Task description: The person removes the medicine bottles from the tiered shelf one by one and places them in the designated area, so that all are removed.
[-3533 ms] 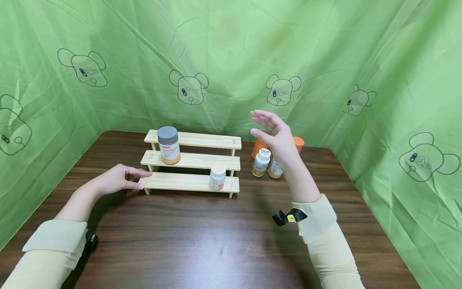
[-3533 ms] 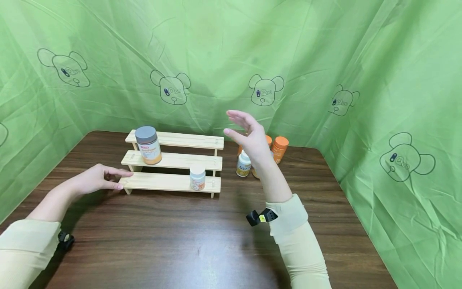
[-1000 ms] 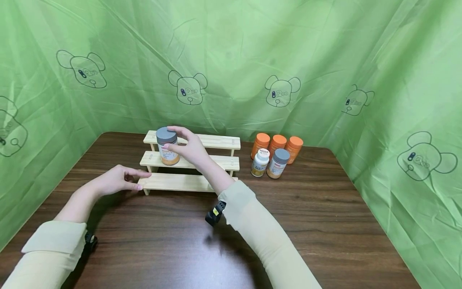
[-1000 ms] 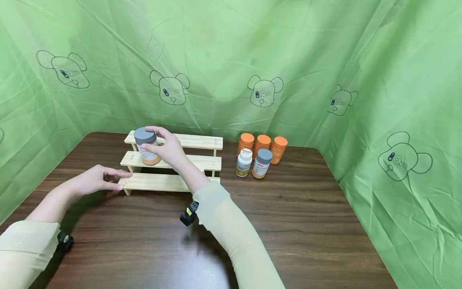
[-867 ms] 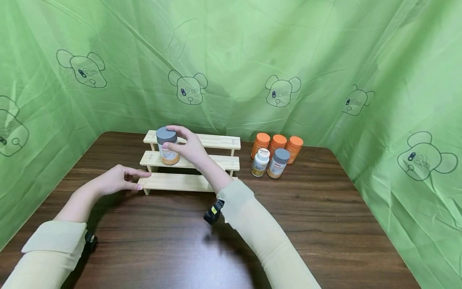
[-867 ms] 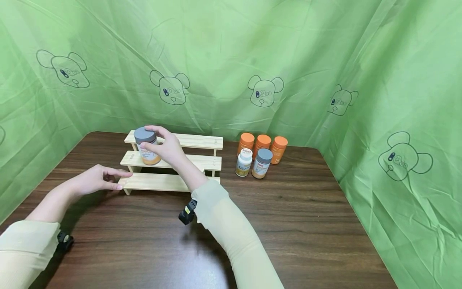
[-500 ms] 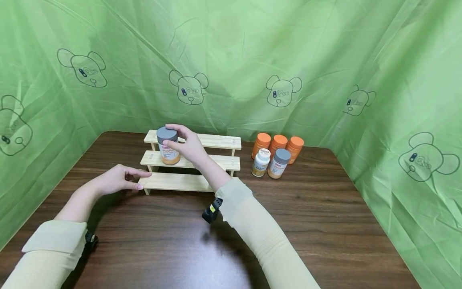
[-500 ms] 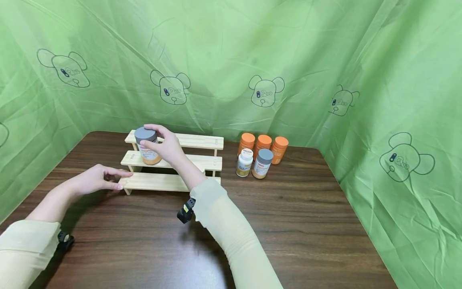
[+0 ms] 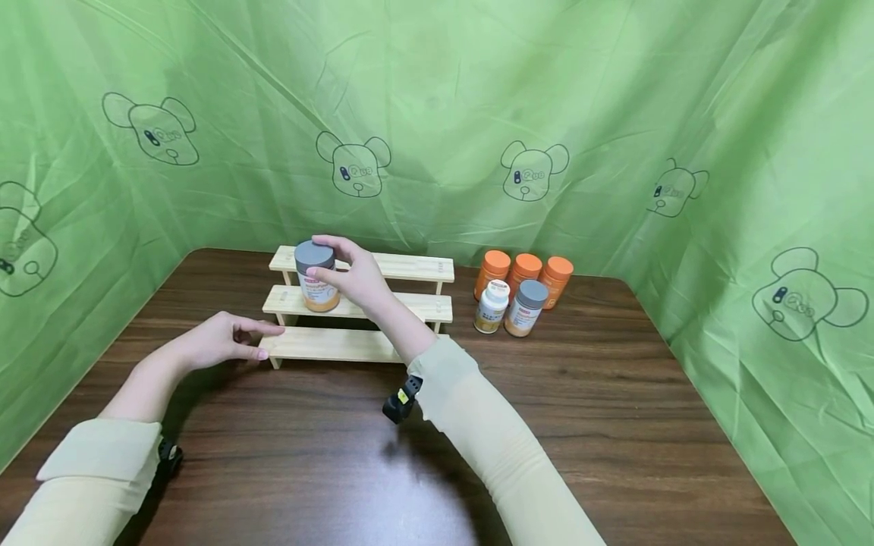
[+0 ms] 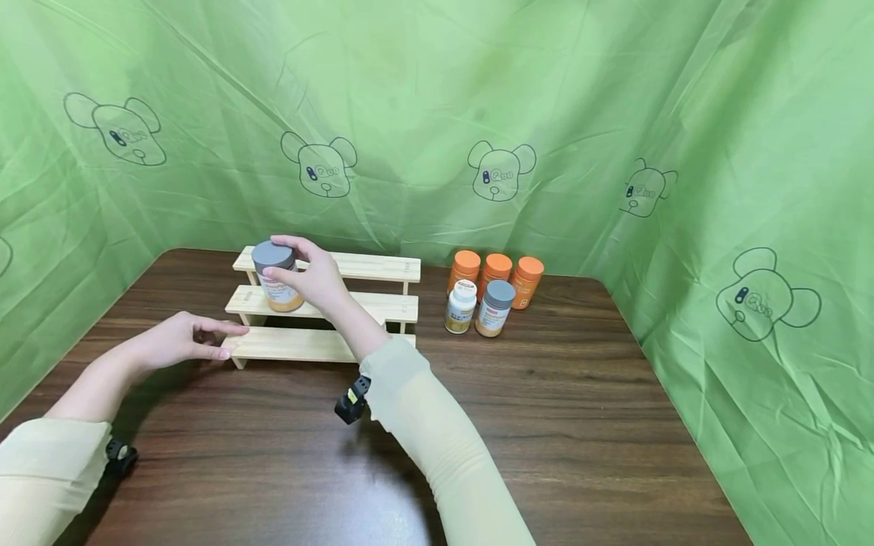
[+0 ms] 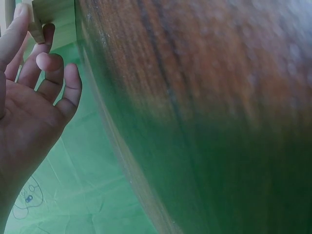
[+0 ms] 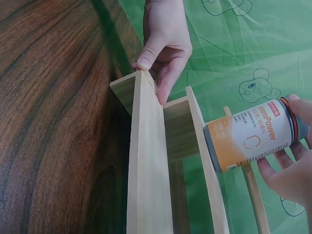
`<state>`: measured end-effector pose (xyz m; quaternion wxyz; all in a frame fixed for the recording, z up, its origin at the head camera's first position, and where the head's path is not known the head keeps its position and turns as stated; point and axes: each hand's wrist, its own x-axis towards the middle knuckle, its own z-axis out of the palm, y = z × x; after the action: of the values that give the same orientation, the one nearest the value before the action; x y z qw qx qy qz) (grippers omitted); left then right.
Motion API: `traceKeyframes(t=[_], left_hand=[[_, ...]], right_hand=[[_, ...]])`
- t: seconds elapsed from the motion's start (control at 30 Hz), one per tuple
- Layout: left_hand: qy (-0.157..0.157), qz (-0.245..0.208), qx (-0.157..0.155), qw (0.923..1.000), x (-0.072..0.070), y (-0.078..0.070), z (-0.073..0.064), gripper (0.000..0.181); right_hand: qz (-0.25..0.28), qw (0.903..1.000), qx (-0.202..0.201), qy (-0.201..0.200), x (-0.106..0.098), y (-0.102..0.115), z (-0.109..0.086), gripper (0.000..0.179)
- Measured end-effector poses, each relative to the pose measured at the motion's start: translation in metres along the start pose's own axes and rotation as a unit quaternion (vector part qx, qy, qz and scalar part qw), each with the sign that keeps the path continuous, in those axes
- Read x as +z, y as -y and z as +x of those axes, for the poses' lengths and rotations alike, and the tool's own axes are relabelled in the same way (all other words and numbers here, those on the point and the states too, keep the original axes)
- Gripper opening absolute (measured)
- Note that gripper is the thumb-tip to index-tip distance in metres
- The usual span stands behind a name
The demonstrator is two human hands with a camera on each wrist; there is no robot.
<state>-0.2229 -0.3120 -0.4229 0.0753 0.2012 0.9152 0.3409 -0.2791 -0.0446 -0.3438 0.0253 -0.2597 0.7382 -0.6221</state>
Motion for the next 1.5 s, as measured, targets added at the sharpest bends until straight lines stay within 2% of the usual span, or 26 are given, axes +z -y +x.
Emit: traceKeyframes(t=[0.33, 0.53, 0.93, 1.5], left_hand=[[0.001, -0.006, -0.013, 0.9999, 0.001, 0.001, -0.001, 0.05], [-0.002, -0.003, -0.005, 1.0, 0.001, 0.001, -0.001, 0.049], [-0.006, 0.01, 0.0, 0.9999, 0.0, 0.0, -0.001, 0.048], [-0.003, 0.003, -0.005, 1.0, 0.001, -0.001, -0.001, 0.049]], right_hand=[[-0.006, 0.9999, 0.015, -0.006, -0.009, 0.006, -0.006, 0.051], [-0.009, 0.9998, 0.016, -0.007, -0.02, 0.012, -0.007, 0.051], [-0.021, 0.9996, 0.017, 0.008, -0.042, 0.031, -0.016, 0.051], [-0.027, 0.9994, 0.02, -0.002, -0.068, 0.058, -0.031, 0.052]])
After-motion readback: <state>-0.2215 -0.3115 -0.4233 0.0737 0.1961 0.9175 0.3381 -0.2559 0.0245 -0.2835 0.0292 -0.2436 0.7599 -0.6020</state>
